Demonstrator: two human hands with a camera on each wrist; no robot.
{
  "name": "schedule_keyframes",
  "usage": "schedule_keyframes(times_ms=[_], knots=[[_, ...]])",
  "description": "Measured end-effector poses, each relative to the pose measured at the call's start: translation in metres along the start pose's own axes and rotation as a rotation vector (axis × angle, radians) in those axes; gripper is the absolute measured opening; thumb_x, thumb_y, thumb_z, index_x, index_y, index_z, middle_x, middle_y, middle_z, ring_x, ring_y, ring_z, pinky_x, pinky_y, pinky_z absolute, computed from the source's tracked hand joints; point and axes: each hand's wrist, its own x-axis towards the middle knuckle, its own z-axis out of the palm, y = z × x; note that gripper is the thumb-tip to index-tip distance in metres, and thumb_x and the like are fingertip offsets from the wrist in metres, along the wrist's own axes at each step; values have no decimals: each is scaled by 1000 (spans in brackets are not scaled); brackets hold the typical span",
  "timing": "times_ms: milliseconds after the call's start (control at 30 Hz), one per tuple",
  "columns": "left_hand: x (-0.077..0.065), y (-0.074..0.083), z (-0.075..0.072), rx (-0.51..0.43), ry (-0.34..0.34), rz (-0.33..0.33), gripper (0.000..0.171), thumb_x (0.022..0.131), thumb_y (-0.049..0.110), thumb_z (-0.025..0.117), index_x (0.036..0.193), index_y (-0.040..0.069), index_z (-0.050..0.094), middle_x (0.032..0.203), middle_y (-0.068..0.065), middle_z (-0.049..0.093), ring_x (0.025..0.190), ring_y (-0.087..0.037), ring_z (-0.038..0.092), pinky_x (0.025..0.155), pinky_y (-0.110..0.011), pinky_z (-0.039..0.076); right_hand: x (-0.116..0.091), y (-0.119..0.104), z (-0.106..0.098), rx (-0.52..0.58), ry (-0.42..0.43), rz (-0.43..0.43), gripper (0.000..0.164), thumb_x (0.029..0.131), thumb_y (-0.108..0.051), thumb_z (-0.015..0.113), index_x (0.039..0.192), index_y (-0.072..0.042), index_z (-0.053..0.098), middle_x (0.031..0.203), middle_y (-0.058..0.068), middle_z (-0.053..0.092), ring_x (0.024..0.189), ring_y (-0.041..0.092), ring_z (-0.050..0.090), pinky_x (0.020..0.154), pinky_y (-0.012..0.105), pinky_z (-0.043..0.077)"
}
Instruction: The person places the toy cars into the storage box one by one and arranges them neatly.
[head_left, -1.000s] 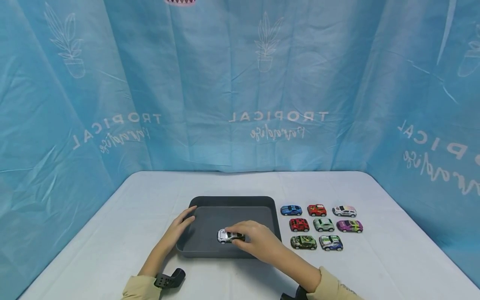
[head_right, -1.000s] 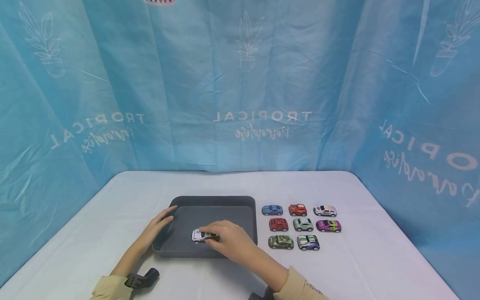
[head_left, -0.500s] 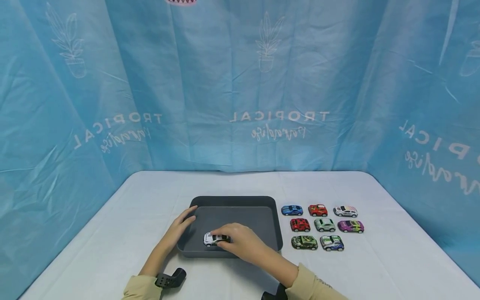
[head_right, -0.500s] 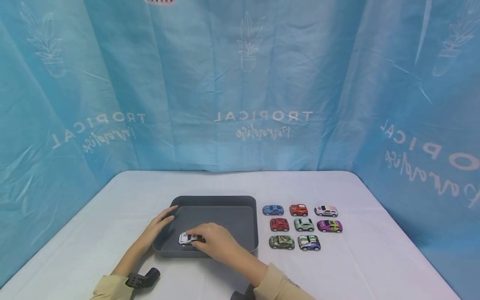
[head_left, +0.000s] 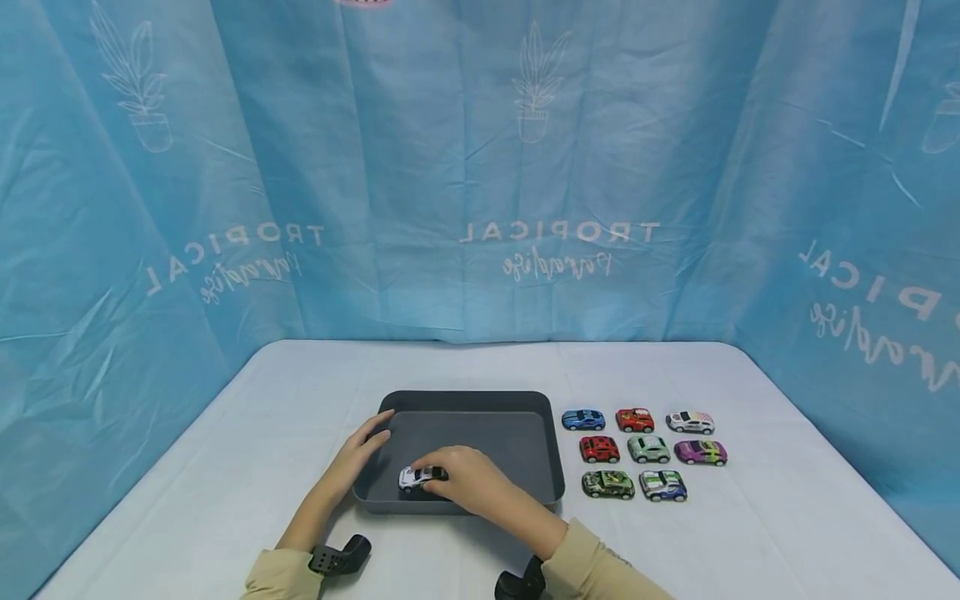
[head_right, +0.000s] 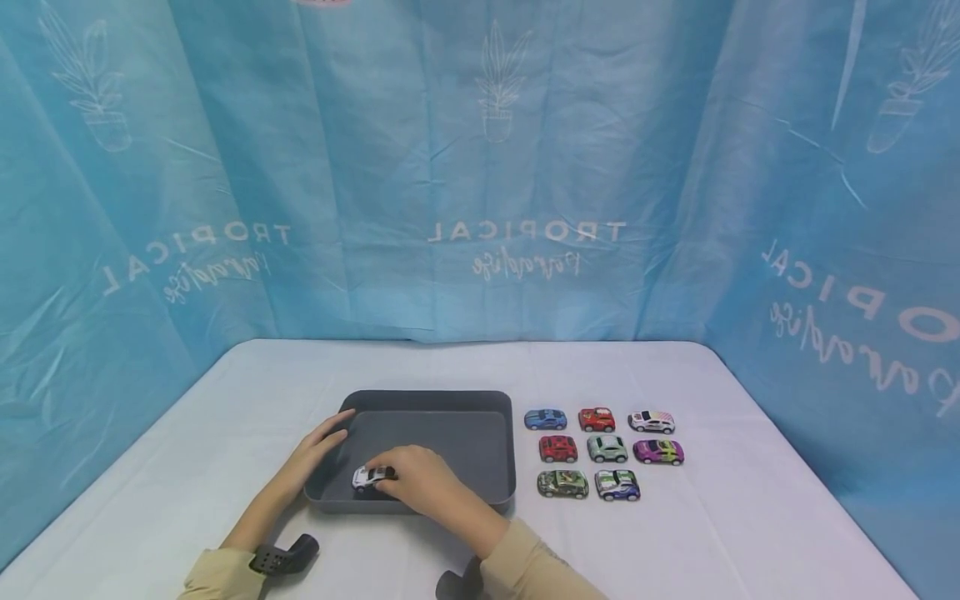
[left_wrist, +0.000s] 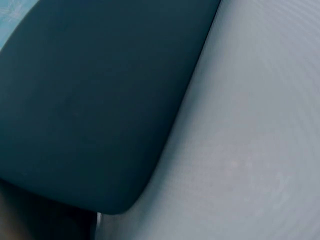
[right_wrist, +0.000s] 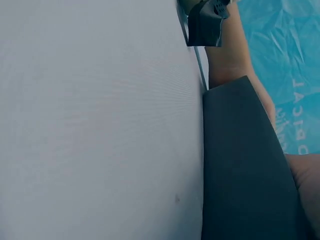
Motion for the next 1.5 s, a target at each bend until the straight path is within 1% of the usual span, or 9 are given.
schedule_keyframes(times_ms=[233, 400, 700, 967, 1067, 1200, 1333, 1400, 1500], knots=[[0, 1, 0, -8, -2, 1, 49, 96, 31, 39, 141, 12, 32, 149, -17, 24, 138, -40, 16, 108, -62, 16, 6, 0, 3, 36, -51, 31, 29, 83, -26, 64, 112, -27, 64, 114, -6, 65, 97, 8, 62, 74, 22, 51], [1, 1, 0, -5, 8, -7, 49, 96, 30, 39, 141, 11, 33, 149, -18, 25, 138, -40, 16, 109, -61, 16, 7, -2, 5, 47, -74, 52, 28, 82, -24, 65, 110, -27, 65, 111, -7, 66, 91, 4, 62, 69, 19, 49], [0, 0, 0, -12, 0, -11, 49, 96, 30, 39, 141, 11, 32, 149, -17, 25, 138, -39, 16, 110, -59, 16, 10, -4, 6, 20, -109, 85, 29, 79, -24, 68, 108, -28, 64, 110, -10, 65, 100, 6, 60, 78, 24, 51], [0, 1, 0, -13, -5, -3, 49, 96, 30, 39, 141, 12, 32, 149, -17, 24, 138, -39, 16, 109, -60, 16, 10, -3, 6, 11, -123, 87, 29, 79, -26, 68, 107, -29, 62, 109, -12, 63, 100, 6, 59, 78, 27, 51], [0, 1, 0, -8, -2, -8, 49, 96, 30, 39, 141, 12, 32, 149, -17, 24, 138, -39, 15, 109, -60, 15, 8, -1, 5, 29, -112, 77, 28, 81, -30, 65, 109, -28, 63, 109, -11, 63, 99, 6, 59, 77, 26, 51], [0, 0, 0, -4, 2, -11, 49, 96, 30, 39, 141, 12, 32, 149, -17, 24, 138, -40, 15, 109, -60, 15, 4, 0, 3, 93, -81, 70, 27, 85, -33, 60, 111, -26, 63, 109, -10, 63, 99, 6, 59, 78, 28, 51], [1, 0, 1, -1, 6, -11, 49, 96, 30, 39, 141, 12, 32, 149, -18, 24, 138, -40, 16, 109, -61, 16, -1, 1, 2, 131, -34, 74, 27, 89, -35, 55, 113, -26, 62, 111, -10, 62, 102, 7, 58, 83, 40, 50], [1, 0, 1, 3, 10, -13, 49, 96, 30, 39, 141, 12, 32, 149, -18, 24, 138, -40, 16, 109, -61, 16, -3, 2, 2, 138, -7, 74, 27, 90, -36, 54, 115, -27, 61, 113, -11, 62, 103, 8, 58, 84, 42, 50], [1, -1, 2, 7, 19, -17, 49, 95, 30, 39, 141, 11, 33, 149, -18, 25, 138, -40, 16, 109, -61, 16, -6, 3, 0, 148, 31, 71, 27, 91, -36, 52, 115, -28, 61, 116, -10, 61, 105, 9, 58, 83, 39, 51]])
